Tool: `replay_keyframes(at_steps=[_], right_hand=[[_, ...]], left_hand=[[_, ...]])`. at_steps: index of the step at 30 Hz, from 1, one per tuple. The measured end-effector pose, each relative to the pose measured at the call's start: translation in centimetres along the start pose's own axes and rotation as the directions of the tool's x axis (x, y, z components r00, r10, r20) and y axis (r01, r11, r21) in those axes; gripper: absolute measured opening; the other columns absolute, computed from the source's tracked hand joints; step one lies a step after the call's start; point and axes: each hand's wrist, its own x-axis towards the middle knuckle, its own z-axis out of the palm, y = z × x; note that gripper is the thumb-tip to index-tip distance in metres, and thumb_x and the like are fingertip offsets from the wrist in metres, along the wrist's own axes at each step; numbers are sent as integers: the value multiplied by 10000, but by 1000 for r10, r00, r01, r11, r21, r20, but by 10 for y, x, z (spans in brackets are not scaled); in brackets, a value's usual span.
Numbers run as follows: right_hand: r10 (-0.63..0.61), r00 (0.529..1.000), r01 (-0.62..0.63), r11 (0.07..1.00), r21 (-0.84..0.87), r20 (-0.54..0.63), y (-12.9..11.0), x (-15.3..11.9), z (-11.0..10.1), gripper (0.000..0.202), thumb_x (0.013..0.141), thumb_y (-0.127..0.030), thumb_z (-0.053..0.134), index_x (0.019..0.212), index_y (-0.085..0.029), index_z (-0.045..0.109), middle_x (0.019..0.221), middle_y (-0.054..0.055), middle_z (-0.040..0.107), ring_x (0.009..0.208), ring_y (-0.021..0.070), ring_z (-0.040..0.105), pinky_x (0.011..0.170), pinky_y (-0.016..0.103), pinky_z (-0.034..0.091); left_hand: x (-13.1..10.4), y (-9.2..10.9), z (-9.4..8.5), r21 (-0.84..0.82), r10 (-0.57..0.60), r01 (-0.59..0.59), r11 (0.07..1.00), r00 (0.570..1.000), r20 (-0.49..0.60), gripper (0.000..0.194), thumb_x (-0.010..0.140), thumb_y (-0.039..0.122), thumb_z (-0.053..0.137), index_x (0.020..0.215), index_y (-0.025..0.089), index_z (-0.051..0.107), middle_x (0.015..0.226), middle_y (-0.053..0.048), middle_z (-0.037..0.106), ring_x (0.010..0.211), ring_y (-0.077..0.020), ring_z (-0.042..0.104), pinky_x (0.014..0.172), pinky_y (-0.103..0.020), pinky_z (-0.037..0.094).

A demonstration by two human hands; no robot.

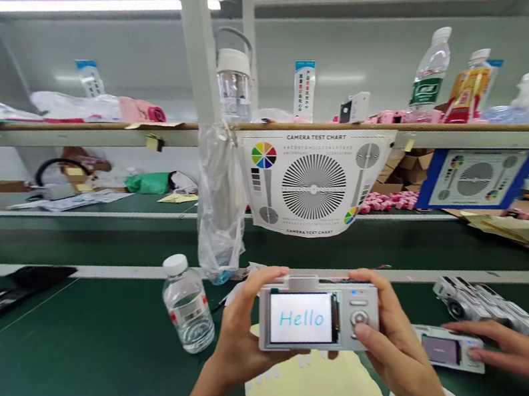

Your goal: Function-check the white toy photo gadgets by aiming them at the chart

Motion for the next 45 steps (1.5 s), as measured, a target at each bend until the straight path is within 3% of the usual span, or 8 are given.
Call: replay_keyframes(at_steps=[8,14,17,21,26,33,38,45], right_hand=[[84,996,-79,789,-609,-21,-1,21,-21,637,932,-408,465,1491,-260,197,1431,140,497,1124,242,638,905,405,565],[258,909,-384,209,-899,-328,-5,13,-130,520,902,-284,647,1382,-200,466,1419,132,497,1251,314,523,1029,563,429],[334,856,-393,-72,-917,-394,8,2,-174,353,934,-304,615,1261,-180,570,1332,102,563,1163,276,582,961,514,490],[415,803,-317,-311,-896,-428,34,-11,-200,294,942,-308,603,1218,-208,598,1277,92,599,1088,240,620,896,435,538],[500,749,-184,-472,-862,-434,51,-17,-217,349,936,-296,615,1253,-158,568,1252,99,606,1072,251,630,896,476,534],[612,703,-107,-412,-905,-362,1,12,-223,204,948,-300,597,1089,-160,642,1078,60,676,931,196,669,826,393,559],[724,686,25,-126,-992,-75,-22,41,-143,203,924,-290,624,1079,-160,644,1077,55,679,953,203,656,855,401,533],[939,231,198,212,-957,256,68,43,-4,204,900,-331,661,949,-133,670,877,18,686,753,156,663,682,325,560]], left_hand=[[5,-36,-2,153,-210,187,970,966,148,667,638,470,818,1188,237,520,1133,-80,653,995,-274,659,836,-393,555],[-11,-102,52,208,-488,448,869,844,223,684,556,482,852,1104,174,581,1063,-100,675,993,-308,648,855,-467,544],[-30,-127,77,244,-621,574,782,750,228,496,728,412,787,1098,149,589,1025,-72,670,918,-232,661,800,-410,566],[-57,-147,87,320,-741,673,667,646,184,310,918,352,608,1151,149,581,1097,-69,640,953,-198,645,846,-414,555],[-73,-160,76,388,-767,678,624,626,140,371,912,351,615,1227,166,552,1253,-95,582,1127,-255,587,958,-496,500],[-70,-160,74,363,-707,628,689,692,146,472,904,352,624,1326,193,485,1421,-114,461,1273,-309,486,1042,-566,425],[-49,-135,56,361,-649,563,744,738,186,530,905,376,615,1373,205,435,1469,-118,408,1321,-325,435,1074,-582,382],[-76,-74,-24,497,-717,532,686,611,336,358,901,390,622,1184,173,590,1207,-83,621,1131,-251,589,1033,-530,429]])
